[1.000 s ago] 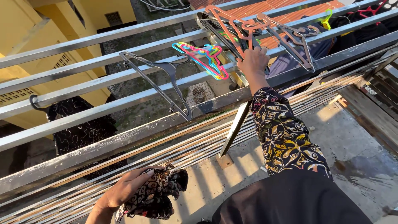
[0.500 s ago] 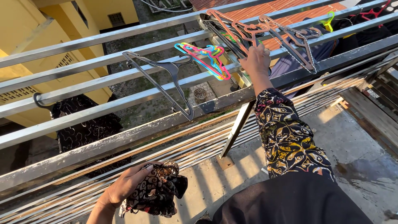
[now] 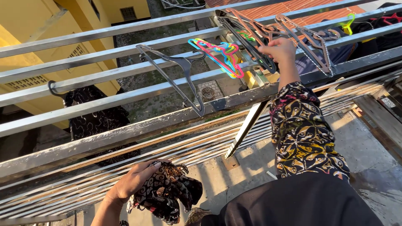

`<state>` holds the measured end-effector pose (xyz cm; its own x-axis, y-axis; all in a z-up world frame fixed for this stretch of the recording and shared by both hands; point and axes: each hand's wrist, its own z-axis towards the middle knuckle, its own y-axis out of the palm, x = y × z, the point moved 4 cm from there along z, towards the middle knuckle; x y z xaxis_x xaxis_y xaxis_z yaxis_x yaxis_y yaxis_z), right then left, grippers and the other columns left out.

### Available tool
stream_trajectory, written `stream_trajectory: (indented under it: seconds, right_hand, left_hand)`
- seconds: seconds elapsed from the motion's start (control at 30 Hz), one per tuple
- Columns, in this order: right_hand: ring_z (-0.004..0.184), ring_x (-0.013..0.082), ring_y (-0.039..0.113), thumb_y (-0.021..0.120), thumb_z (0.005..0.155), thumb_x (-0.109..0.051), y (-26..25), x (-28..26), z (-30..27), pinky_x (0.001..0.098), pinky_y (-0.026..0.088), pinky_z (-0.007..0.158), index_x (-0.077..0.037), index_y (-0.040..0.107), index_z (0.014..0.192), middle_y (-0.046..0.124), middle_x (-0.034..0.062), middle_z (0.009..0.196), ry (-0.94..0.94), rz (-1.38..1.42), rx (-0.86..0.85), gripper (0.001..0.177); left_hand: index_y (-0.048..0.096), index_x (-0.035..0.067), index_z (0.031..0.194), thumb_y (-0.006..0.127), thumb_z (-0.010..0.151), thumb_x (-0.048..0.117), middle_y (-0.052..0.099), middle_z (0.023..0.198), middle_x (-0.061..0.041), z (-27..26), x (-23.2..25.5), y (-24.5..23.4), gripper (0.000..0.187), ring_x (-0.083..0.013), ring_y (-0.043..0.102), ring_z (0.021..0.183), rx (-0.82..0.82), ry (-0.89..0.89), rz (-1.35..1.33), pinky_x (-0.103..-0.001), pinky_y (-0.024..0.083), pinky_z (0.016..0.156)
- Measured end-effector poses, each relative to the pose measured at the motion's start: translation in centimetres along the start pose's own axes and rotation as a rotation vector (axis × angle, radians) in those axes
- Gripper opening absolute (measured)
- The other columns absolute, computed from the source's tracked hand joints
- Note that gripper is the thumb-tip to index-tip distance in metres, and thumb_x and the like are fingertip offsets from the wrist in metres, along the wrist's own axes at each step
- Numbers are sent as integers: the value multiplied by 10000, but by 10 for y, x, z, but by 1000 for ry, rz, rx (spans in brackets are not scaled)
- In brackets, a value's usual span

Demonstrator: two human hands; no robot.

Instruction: Taking a piece of laundry from a bucket, placing it on a hanger, and hanging it on a drying rack.

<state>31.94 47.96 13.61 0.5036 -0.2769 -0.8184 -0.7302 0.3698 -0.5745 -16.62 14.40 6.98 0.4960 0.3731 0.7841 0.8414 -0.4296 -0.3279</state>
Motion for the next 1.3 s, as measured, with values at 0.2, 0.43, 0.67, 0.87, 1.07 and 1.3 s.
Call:
stream_trajectory:
  seconds: [0.2, 0.43, 0.67, 0.87, 1.07, 1.3]
  right_hand:
    - [567, 166, 738, 694, 923, 3, 25, 24, 29, 275, 705, 520, -112, 644, 1053, 670, 107, 826, -21, 488, 19, 180]
    - [1009, 369, 696, 732, 949, -388, 93, 59, 50, 519, 566, 896, -396, 732, 1078, 633, 105, 1097, -464, -547, 161, 129]
    - [830, 351, 678, 571, 1058, -408, 100, 33, 27, 493, 566, 684, -256, 765, 950, 658, 153, 1042, -349, -768, 188, 269]
    - [980, 445, 669, 791, 913, -283, 97, 21, 8, 590, 570, 707, -141, 664, 1234, 706, 195, 1082, -233, -521, 192, 374]
    - [458, 148, 574, 778, 890, -131, 88, 44, 40, 300, 525, 430, -149, 500, 1275, 581, 99, 1061, 140, 474, 199, 475]
    - [694, 264, 796, 764, 878, -54, 35, 15, -3, 302, 681, 583, -12, 634, 1256, 766, 175, 966, -6, 1054, 80, 402]
  left_hand:
    - [591, 110, 1420, 340, 1028, 301, 620, 1452, -98, 40, -52, 2, 503, -208, 577, 1342, -107, 499, 204, -318, 395, 1151]
    - [664, 130, 1396, 429, 1027, 362, 627, 1452, -205, 2, -15, -1, 496, -408, 523, 1390, -63, 271, 118, -508, 366, 1190]
    - [542, 114, 1459, 360, 1014, 239, 607, 1480, -141, 9, -61, 3, 496, -290, 643, 1265, -88, 745, 274, -353, 503, 1028]
    - [772, 114, 1240, 494, 936, 399, 828, 1142, -50, -14, -26, 3, 501, -161, 757, 1052, 64, 60, 2, -287, 551, 963]
    - [753, 80, 1302, 539, 926, 353, 810, 1302, -64, -20, -20, 5, 511, -166, 733, 1228, 54, 10, -181, -302, 500, 1126]
    - [741, 136, 1330, 501, 939, 366, 800, 1310, -51, -11, -21, 9, 513, -159, 728, 1231, -20, 104, -141, -287, 521, 1089]
